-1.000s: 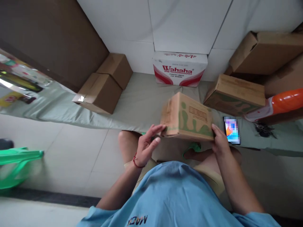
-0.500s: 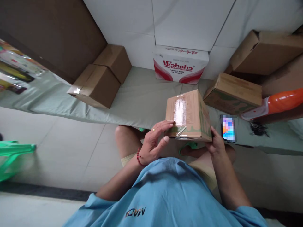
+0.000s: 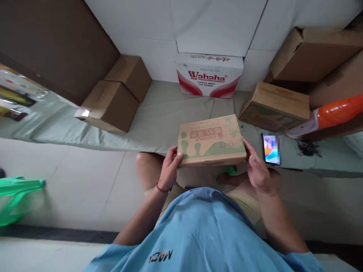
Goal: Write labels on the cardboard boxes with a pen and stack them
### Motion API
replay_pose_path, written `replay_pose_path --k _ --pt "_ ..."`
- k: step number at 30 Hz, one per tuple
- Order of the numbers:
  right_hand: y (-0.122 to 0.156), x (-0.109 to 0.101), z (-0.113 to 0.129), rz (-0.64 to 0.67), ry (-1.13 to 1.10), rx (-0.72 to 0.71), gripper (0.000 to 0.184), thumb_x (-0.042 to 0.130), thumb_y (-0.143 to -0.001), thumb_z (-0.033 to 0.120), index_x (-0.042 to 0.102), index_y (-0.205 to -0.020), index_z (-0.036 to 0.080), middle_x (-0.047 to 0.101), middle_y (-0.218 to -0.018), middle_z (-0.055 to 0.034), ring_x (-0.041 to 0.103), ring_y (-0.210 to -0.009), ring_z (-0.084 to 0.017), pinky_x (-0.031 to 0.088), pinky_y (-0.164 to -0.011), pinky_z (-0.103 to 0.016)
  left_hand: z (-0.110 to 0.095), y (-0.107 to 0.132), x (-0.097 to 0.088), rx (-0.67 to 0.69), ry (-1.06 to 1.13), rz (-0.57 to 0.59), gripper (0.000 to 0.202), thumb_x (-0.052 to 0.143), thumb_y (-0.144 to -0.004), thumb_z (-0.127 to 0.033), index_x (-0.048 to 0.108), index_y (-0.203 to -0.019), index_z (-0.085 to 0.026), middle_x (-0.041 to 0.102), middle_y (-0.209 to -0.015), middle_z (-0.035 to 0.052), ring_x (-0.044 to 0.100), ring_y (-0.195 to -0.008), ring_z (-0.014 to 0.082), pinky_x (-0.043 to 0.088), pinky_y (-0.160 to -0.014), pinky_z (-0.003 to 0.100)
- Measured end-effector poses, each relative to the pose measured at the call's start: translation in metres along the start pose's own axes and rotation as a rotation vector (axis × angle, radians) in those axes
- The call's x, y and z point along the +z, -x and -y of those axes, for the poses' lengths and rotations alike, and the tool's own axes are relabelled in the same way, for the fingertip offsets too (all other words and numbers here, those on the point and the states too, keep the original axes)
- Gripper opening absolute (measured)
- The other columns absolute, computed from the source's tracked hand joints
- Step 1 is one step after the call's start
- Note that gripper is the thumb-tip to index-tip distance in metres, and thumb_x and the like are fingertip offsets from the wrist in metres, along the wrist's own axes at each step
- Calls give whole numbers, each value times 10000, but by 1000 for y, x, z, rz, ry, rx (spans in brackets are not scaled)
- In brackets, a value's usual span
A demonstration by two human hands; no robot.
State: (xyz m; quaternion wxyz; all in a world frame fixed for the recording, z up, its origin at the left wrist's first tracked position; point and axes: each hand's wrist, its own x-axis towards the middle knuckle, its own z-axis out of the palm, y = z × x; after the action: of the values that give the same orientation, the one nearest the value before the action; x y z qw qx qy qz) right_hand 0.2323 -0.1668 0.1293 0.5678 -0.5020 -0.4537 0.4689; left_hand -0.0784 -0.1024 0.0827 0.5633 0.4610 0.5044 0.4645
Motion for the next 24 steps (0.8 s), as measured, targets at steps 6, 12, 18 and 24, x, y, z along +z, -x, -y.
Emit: replay_pose_path --k 6,12,18,24 --pt "5 23 35 289 492 -483 666 684 -989 196 525 -1609 376 510 -1675 -22 479 -1572 -263 402 -1328 -520 13 2 -1 -208 386 -84 425 841 -845 -455 728 -1180 -219 776 -1125 28 722 -994 194 576 -806 256" --pt "2 71 52 358 596 -781 781 603 -995 62 378 -1694 328 622 -1571 -76 560 -1509 -237 515 -1259 -508 38 0 -7 -358 658 -148 317 839 -847 -362 737 -1091 -187 812 -1023 27 773 -945 203 618 -843 286" --pt "7 77 58 350 611 -789 773 564 -996 81 366 -1698 338 625 -1571 -65 564 -1503 -249 504 -1262 -529 37 3 -12 -321 627 -149 355 849 -862 -412 739 -1113 -186 811 -1044 28 775 -963 191 623 -844 267" --pt "5 47 34 5 354 -381 600 590 -1034 400 500 -1623 333 382 -1752 -30 410 -1603 -300 398 -1327 -506 1 10 -9 -46 386 -111 535 835 -890 -484 675 -1374 -319 745 -1315 24 739 -1089 204 619 -841 266"
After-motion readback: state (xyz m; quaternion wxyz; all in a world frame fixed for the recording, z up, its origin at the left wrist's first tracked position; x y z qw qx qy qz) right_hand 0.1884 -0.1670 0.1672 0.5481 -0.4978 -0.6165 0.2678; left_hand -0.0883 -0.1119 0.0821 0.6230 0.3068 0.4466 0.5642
